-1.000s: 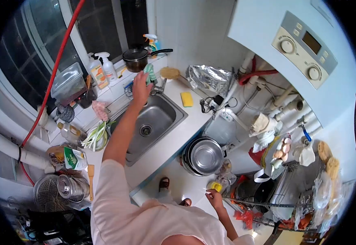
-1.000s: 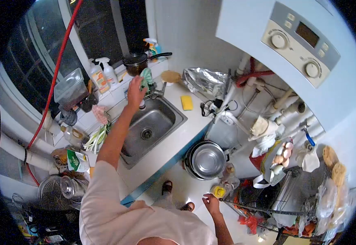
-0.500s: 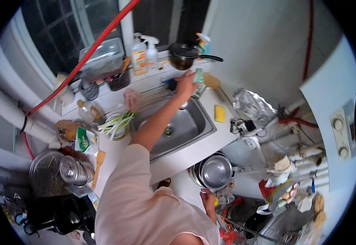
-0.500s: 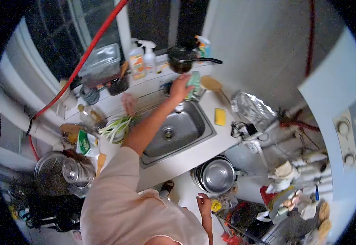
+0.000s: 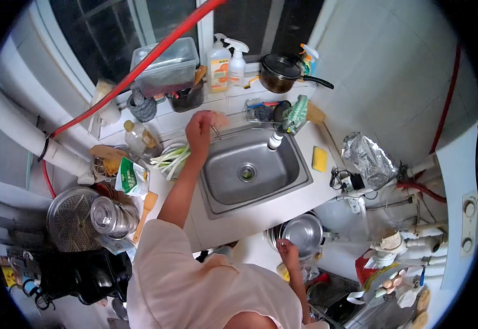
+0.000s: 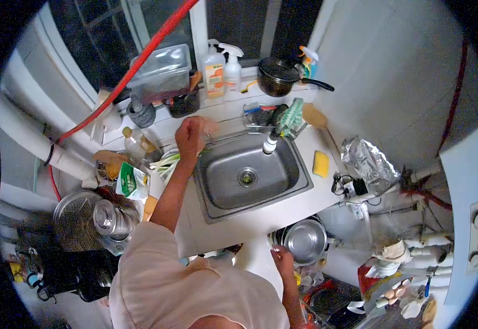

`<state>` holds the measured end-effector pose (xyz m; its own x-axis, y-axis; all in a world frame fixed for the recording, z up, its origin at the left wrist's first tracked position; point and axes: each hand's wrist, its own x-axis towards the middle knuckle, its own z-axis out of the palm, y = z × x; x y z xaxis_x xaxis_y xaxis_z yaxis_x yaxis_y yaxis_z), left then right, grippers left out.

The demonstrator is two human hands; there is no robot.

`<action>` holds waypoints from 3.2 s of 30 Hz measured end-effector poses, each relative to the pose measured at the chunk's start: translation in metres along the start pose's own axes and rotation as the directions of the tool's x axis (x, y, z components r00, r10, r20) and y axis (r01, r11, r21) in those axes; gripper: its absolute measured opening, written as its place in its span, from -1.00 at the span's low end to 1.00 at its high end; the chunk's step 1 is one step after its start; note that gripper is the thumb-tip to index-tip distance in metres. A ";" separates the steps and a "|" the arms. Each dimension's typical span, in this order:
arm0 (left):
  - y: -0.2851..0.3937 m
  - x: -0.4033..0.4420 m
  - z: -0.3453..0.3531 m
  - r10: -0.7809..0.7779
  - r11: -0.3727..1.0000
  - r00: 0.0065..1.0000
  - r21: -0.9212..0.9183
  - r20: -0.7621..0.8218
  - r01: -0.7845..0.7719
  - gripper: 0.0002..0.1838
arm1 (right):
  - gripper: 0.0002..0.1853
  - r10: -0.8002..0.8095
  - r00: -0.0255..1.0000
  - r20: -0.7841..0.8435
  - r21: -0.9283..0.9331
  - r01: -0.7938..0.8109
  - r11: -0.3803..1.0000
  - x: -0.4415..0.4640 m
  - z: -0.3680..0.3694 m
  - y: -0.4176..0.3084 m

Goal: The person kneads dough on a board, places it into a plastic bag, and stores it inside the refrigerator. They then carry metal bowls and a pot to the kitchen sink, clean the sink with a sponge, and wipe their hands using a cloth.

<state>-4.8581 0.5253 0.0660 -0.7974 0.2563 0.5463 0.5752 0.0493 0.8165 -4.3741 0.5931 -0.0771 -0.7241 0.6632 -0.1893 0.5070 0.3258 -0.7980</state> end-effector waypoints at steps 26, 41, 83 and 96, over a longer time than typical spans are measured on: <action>0.335 -0.304 0.168 0.477 -0.325 0.048 0.125 0.877 0.938 -0.32 | -0.40 0.194 0.879 -0.435 0.839 0.474 -0.266 -0.078 -0.123 -0.100; 0.369 -0.358 0.211 0.635 0.756 0.379 -0.641 0.673 -0.130 -0.37 | -0.52 0.455 0.557 -0.695 0.659 0.747 0.091 -0.141 -0.141 -0.104; 0.314 -0.318 0.138 0.241 -0.317 0.157 -0.076 0.958 0.946 -0.29 | -0.27 -0.117 0.788 -0.604 0.794 0.608 -0.002 -0.108 -0.215 -0.183; 0.311 -0.353 0.106 -0.309 -0.069 0.185 -0.216 0.933 0.974 -0.46 | -0.77 -0.258 0.595 -0.761 0.201 0.594 0.779 0.000 -0.176 -0.162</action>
<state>-4.3779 0.5524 0.1071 -0.1551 0.9329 -0.3249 -0.8556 0.0375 0.5163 -4.3737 0.6588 0.1530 -0.2055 0.8236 0.5286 -0.1295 0.5125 -0.8488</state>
